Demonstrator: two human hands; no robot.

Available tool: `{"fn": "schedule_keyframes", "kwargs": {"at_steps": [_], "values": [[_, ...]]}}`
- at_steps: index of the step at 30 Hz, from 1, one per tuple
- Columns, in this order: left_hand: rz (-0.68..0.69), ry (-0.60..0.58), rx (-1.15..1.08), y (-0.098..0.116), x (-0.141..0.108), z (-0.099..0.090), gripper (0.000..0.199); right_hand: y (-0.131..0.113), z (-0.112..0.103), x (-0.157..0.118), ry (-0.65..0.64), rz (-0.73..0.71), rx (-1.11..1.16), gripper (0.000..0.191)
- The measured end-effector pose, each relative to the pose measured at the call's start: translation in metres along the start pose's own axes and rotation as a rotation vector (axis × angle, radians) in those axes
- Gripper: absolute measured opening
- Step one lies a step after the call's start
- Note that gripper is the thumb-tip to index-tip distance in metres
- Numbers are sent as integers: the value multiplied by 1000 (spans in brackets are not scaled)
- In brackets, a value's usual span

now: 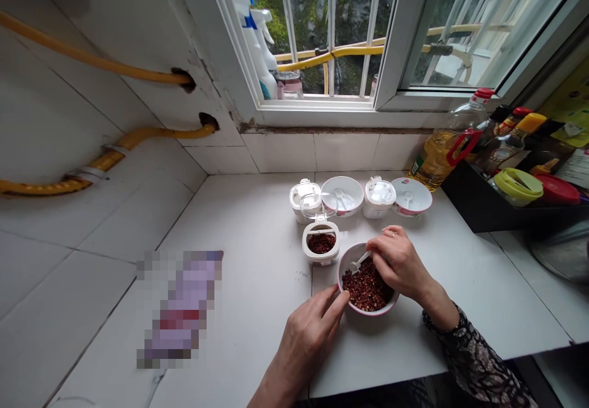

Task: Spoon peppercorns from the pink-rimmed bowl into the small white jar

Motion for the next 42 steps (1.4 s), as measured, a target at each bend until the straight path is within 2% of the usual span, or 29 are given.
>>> {"fn": "schedule_keyframes", "kwargs": {"at_steps": [3, 11, 16, 21, 25, 29, 32, 35, 37, 39, 40, 42], "values": [[3, -2, -2, 0, 0, 0, 29, -3, 5, 0, -7, 32, 120, 20], [10, 3, 3, -1, 0, 0, 29, 16, -4, -7, 109, 310, 253, 17], [10, 3, 3, 0, 0, 0, 30, 20, -6, -7, 125, 437, 387, 16], [16, 8, 8, 0, 0, 1, 29, 29, 1, -10, 115, 633, 642, 14], [13, 9, 18, 0, -1, 1, 29, 32, 4, -8, 144, 688, 819, 16], [12, 5, 16, 1, -1, 1, 30, 23, 2, 0, 204, 628, 844, 17], [13, 9, 14, 1, -1, 1, 30, 11, -2, 6, 282, 521, 724, 14], [19, 7, 20, 0, -2, 1, 31, -9, -8, 12, 354, 286, 395, 13], [18, 4, 21, 0, -3, 2, 33, -25, -7, 15, 334, 45, 159, 21], [14, 9, 20, 0, -3, 3, 34, -37, -3, 16, 287, -147, 17, 29], [12, 11, 20, 0, -2, 3, 34, -39, -3, 16, 275, -196, -14, 31], [10, 13, 21, 0, -2, 2, 34, -39, -8, 15, 302, -200, -22, 31]]}}
Point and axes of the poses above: each hand's wrist, its own x-axis towards the middle knuckle, its own z-axis out of the palm, y = z × x, the point moved 5 cm from there along x, towards the middle knuckle, and after that the axes turned 5 degrees about -y, right-handed, at the moved point
